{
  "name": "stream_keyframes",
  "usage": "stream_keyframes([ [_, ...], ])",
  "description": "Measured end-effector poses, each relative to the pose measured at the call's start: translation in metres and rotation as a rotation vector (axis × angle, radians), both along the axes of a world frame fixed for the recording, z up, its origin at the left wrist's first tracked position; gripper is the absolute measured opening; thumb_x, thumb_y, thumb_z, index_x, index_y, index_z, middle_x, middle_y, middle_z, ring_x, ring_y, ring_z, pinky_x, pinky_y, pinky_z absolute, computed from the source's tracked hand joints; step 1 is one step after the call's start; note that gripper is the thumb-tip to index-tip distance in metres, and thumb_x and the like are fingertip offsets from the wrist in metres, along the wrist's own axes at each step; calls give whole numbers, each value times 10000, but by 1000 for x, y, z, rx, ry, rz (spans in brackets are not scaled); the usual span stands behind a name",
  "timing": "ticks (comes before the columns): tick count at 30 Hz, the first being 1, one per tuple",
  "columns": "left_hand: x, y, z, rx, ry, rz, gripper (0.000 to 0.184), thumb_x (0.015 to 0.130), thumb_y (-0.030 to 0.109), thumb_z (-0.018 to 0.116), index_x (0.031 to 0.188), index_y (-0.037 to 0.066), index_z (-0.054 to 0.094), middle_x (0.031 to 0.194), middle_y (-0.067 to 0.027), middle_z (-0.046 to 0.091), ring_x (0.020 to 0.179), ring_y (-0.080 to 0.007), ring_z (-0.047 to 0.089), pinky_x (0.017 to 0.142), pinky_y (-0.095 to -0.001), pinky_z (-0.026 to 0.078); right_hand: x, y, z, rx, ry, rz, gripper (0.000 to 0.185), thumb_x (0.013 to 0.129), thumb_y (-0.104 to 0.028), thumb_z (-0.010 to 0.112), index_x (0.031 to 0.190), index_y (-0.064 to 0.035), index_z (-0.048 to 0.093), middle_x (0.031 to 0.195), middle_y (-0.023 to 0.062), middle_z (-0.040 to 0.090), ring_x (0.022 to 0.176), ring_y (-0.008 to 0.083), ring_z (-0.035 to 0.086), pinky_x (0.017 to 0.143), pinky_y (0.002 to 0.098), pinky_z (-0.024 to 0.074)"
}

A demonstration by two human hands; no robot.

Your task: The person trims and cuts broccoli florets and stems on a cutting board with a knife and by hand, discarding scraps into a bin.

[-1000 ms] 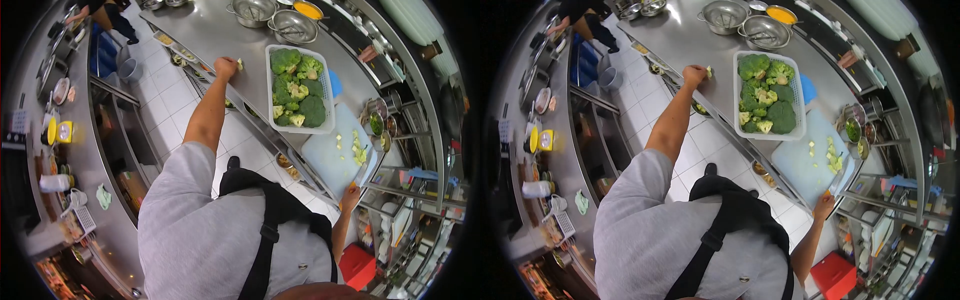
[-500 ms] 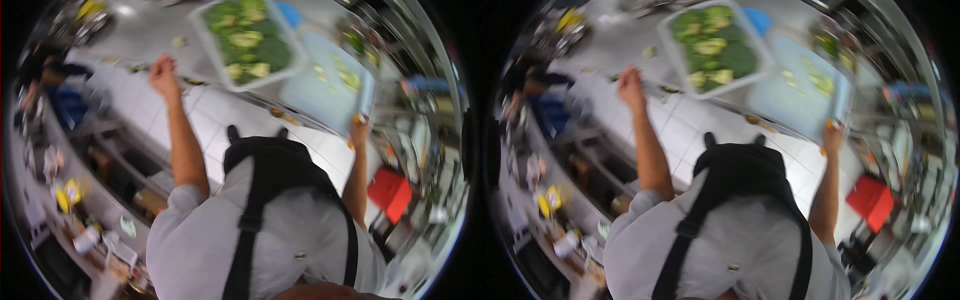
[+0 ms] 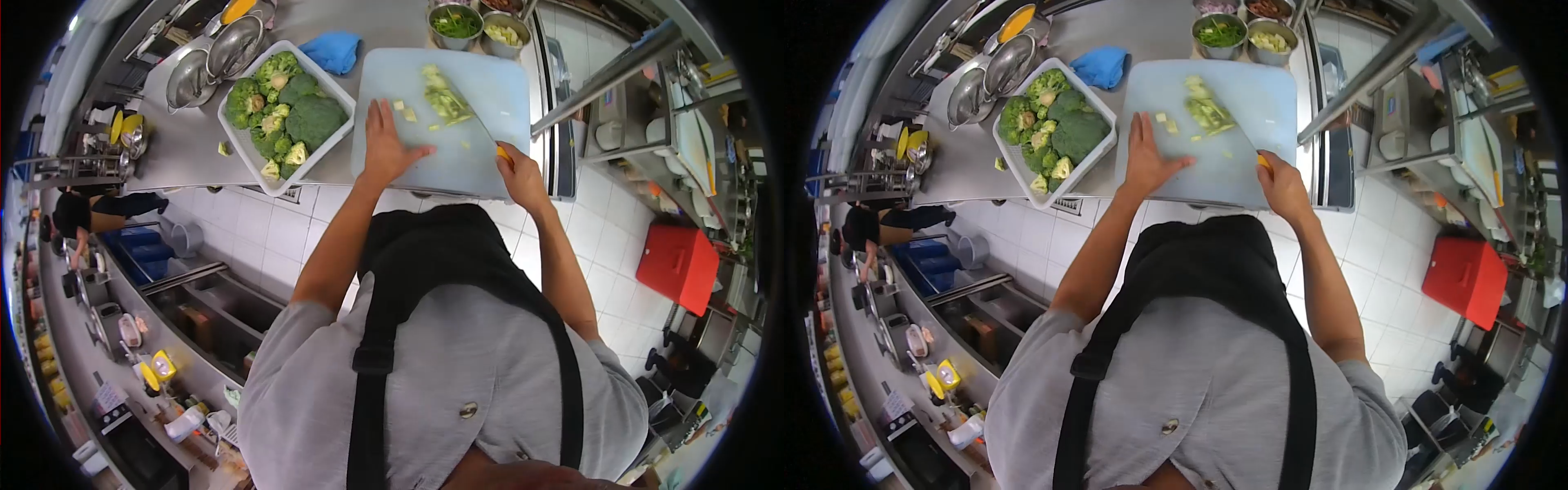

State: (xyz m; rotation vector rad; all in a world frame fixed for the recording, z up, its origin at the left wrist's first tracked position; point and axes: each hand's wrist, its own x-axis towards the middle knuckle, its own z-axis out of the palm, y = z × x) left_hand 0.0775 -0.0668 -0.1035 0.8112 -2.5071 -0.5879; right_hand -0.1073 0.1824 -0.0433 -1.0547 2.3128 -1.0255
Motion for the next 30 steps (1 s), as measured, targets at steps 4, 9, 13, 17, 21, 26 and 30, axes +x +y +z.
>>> stream_keyframes([
  [4,-56,-18,4,38,39,-74,1514,613,739,907,1640,-99,174,1662,-395,233,1580,-482,233,1285,-606,182,-15,26,-8,71,-132,-97,398,1053,-203,575,1385,15,597,935,270,723,844,409,722,795,454,551],
  [9,-116,-36,-7,-47,-62,-256,1170,671,657,924,1596,114,458,1692,-218,333,1569,-448,274,1288,-554,248,-3,71,-19,-65,-444,-254,322,1111,-226,490,1311,5,591,762,67,639,595,131,613,542,311,491],
  [13,-102,-17,-12,37,0,-467,955,709,602,925,1475,119,622,1634,-186,424,1538,-437,323,1256,-561,315,43,99,-35,-96,-551,-451,326,1135,-308,495,1237,-13,592,729,53,602,541,119,572,490,306,469],
  [17,-47,22,12,61,54,-499,974,710,521,952,1510,111,577,1618,-240,378,1514,-501,301,1222,-580,355,81,99,-39,-193,-735,-452,288,1142,-313,472,1168,-46,575,715,23,558,516,97,517,469,278,441],
  [21,-62,24,-2,75,236,-400,971,763,562,903,1555,142,530,1656,-291,284,1514,-546,272,1226,-634,305,105,66,-49,-195,-698,-431,259,1137,-302,481,1168,-61,571,702,26,560,502,114,530,448,299,441],
  [26,-80,44,-4,-71,146,-381,775,851,632,770,1486,214,620,1666,-289,303,1530,-553,251,1243,-696,180,117,10,-39,-95,-570,-362,253,1135,-286,484,1102,-40,535,646,41,550,458,143,548,401,339,438],
  [30,-81,56,-19,-44,336,-215,472,862,353,782,1283,144,735,1497,-265,526,1403,-509,456,1188,-605,348,125,-12,-34,-126,-641,-280,250,1128,-280,502,1095,-33,520,657,48,542,423,140,523,363,332,415],
])
